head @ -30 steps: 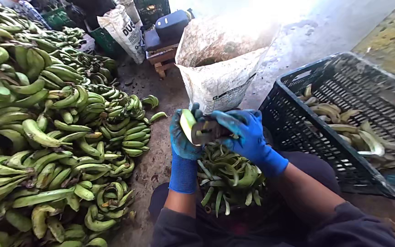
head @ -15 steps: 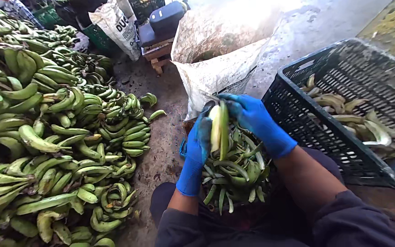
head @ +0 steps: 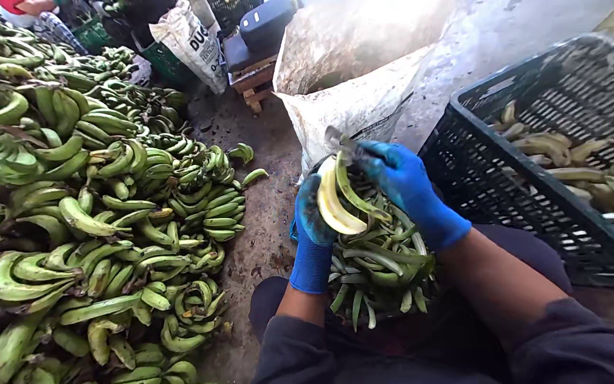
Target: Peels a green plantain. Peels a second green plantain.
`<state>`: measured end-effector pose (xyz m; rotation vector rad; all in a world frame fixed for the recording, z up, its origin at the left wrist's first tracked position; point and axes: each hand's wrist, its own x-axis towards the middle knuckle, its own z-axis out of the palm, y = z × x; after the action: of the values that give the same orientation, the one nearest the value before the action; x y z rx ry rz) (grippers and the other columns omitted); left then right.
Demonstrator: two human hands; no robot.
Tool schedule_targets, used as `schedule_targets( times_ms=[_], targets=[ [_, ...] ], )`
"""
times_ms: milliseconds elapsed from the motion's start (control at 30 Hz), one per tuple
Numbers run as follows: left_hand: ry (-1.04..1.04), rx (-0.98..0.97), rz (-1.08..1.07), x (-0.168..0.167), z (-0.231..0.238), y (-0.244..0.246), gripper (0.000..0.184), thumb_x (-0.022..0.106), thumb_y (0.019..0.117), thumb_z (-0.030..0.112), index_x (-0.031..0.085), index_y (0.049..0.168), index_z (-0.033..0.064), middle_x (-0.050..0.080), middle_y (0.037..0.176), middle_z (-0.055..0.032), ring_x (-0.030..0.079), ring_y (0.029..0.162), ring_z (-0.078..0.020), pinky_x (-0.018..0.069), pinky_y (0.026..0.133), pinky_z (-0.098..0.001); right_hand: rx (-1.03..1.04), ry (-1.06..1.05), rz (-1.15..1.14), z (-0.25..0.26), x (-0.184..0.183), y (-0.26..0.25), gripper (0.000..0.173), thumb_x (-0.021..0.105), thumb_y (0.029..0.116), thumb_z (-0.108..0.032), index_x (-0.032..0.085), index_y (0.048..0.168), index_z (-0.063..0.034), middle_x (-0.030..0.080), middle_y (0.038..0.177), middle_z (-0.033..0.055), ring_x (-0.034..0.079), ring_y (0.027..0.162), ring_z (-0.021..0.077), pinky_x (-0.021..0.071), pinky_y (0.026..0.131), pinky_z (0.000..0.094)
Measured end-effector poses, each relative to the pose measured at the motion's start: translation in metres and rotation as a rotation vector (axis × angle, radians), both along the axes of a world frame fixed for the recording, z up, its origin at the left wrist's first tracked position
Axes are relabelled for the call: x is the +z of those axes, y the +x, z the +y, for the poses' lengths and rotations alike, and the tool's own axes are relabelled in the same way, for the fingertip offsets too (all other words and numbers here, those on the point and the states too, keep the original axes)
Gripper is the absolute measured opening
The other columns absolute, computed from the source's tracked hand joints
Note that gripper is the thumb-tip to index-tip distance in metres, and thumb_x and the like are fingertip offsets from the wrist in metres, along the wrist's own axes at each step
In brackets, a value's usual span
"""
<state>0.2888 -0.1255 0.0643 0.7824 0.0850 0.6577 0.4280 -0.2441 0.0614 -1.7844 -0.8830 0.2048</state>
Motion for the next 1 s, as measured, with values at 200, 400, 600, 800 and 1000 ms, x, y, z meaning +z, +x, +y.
schedule_targets(
  times_ms=[200,400,600,800,1000],
  targets=[
    [0.077,-0.118,0.136,-0.016,0.031,0.007,0.041,0.033,0.1042,0.024,0.054,0.136,0.0098,0.069,0.114,-0.0052,0.069,0.097,-0.0135,0.0598,0.083,-0.0309,0.431,0.328,0.684,-0.01,-0.003,-0.007,0.032,0.052,0.1007,-0.019,0.064,0.129,-0.0104,0.071,0.116,0.0018,0.069,0.087,0.0108,0.0604,0.076,0.0284],
    [0.601,-0.088,0.507,-0.043,-0.023,0.006,0.042,0.035,0.1076,0.029,0.055,0.133,0.0014,0.066,0.119,-0.0089,0.064,0.108,-0.0159,0.0546,0.095,-0.0377,0.173,-0.017,-0.01,-0.055,0.008,-0.009,0.031,0.064,0.0962,-0.026,0.075,0.123,-0.0148,0.064,0.134,0.0082,0.062,0.119,0.0164,0.0523,0.101,0.0383],
    [1.694,-0.722,1.027,-0.07,-0.128,-0.032,0.066,0.057,0.0982,0.041,0.04,0.157,0.0149,0.055,0.141,-0.0248,0.052,0.129,-0.0473,0.0428,0.1,-0.0654,-0.649,-0.023,-0.385,-0.154,0.027,0.072,0.042,0.063,0.0961,-0.045,0.073,0.126,-0.0169,0.044,0.152,0.0274,0.046,0.139,0.0355,0.0409,0.113,0.0459],
    [1.539,-0.649,1.06,-0.097,-0.085,-0.022,0.085,0.073,0.09,0.034,0.03,0.161,0.0158,0.06,0.137,-0.0254,0.056,0.127,-0.0465,0.0412,0.104,-0.0668,-0.347,0.52,-0.022,-0.15,0.021,0.067,0.037,0.052,0.0993,-0.014,0.058,0.132,0.0024,0.063,0.125,0.0043,0.065,0.103,0.0078,0.0583,0.089,0.0301],
    [0.83,-0.24,0.776,-0.076,-0.027,-0.019,0.087,0.073,0.088,0.027,0.026,0.161,0.0206,0.058,0.142,-0.0114,0.063,0.117,-0.0181,0.0543,0.099,-0.0404,0.111,0.337,0.599,-0.115,0.014,0.01,0.035,0.045,0.1045,-0.017,0.055,0.136,-0.0057,0.069,0.121,0.0052,0.066,0.078,0.0102,0.0578,0.064,0.0276]
  ],
)
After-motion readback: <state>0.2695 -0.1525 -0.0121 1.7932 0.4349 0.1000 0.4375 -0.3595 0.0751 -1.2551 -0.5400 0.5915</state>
